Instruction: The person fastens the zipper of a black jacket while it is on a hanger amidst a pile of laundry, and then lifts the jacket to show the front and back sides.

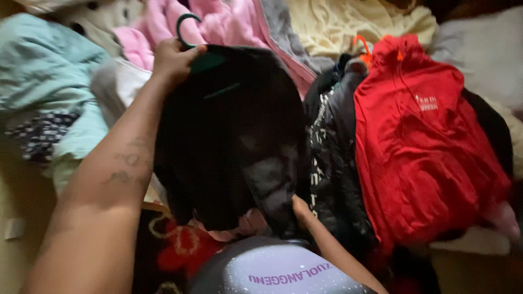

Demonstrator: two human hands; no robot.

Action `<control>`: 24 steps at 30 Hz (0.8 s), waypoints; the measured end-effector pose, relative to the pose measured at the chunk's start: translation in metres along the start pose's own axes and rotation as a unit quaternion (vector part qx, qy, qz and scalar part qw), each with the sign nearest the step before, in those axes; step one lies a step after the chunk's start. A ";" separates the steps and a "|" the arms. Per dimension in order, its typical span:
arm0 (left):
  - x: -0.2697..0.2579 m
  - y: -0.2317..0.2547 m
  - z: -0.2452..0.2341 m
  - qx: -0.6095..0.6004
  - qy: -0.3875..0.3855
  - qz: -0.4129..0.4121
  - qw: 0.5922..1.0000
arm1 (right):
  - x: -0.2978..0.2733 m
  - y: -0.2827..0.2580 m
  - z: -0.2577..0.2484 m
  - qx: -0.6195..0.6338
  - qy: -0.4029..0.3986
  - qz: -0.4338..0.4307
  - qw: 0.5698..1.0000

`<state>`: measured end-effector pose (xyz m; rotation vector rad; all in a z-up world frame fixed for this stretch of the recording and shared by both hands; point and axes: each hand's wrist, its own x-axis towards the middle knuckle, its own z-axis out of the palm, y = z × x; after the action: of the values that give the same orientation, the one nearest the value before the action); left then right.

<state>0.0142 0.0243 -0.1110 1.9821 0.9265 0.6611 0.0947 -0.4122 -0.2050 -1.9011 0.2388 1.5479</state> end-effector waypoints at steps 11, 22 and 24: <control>-0.019 -0.134 0.055 0.243 0.167 -0.075 0.953 | 0.071 0.050 -0.045 -0.315 0.229 -0.194 0.900; -0.399 -0.185 0.141 0.265 -0.182 -0.424 0.847 | 0.118 0.115 -0.033 -0.515 0.176 -0.096 0.834; -0.422 -0.178 0.146 0.250 -0.188 -0.476 0.822 | 0.117 0.129 -0.037 -0.566 0.128 -0.129 0.804</control>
<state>-0.1944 -0.3124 -0.3835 1.6310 1.7356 -0.5776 0.0896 -0.5018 -0.3591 -2.8507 -1.0366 1.3001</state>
